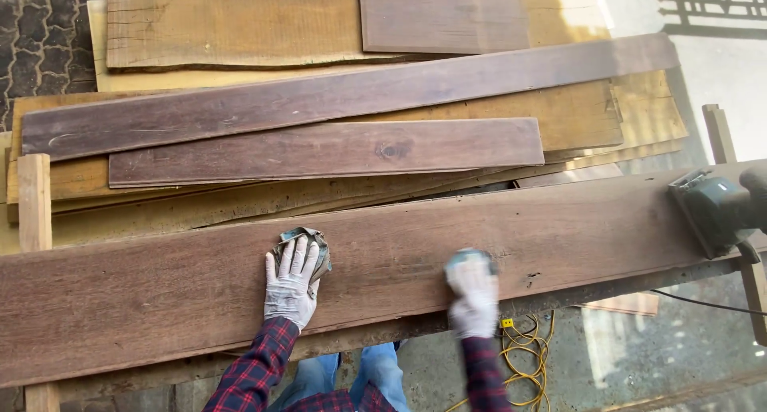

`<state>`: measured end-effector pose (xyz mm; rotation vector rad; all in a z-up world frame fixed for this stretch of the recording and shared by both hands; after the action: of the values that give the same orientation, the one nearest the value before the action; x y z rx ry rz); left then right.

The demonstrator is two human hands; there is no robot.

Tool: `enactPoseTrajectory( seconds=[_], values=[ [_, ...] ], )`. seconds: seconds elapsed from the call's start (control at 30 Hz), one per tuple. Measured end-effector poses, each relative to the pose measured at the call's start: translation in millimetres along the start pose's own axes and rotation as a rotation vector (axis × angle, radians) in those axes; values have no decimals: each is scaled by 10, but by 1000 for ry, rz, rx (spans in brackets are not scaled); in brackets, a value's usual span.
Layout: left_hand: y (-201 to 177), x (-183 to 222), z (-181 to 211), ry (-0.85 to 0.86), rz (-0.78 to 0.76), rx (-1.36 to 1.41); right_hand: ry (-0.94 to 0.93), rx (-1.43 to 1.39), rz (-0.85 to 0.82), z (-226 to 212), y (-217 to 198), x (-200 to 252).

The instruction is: The person sands long wooden boards laid across supports, first running an electric orbital sander along the board surfaces, then hand-rubbing the boards with a folded sandpaper block, working along the length of each board.

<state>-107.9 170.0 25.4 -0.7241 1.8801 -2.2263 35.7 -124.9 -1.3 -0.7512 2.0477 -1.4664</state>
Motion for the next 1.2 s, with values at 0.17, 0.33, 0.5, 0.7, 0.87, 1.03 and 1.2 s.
enactPoseTrajectory(
  seconds=[0.17, 0.33, 0.5, 0.7, 0.87, 1.03, 1.2],
  values=[
    [33, 29, 17, -14, -1, 5, 20, -1, 8, 100, -75, -82],
    [49, 21, 7, -19, -14, -2, 43, -1, 21, 107, -82, -186],
    [56, -7, -10, -3, 25, -7, 81, -21, 47, -79, -8, -253],
    [46, 24, 3, -17, -6, -1, 95, -27, 44, -428, 90, -192],
    [97, 11, -21, 9, 74, 14, 105, -40, 51, -831, 211, -222],
    [98, -4, -48, 23, 94, 10, -88, -206, -174, -797, 14, -335],
    [62, 10, -16, -1, 32, 9, 218, 481, 71, 1097, -275, -381]
  ],
)
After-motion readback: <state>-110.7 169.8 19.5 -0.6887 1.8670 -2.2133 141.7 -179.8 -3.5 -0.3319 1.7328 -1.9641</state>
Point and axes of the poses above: each hand's wrist, its own x-axis away from the middle knuckle, its own y-axis out of the palm, z = x × y, the point moved 3 cm from there along -x, towards the middle knuckle, and after that the axes turned 4 degrees about -z, right-handed, at the moved point
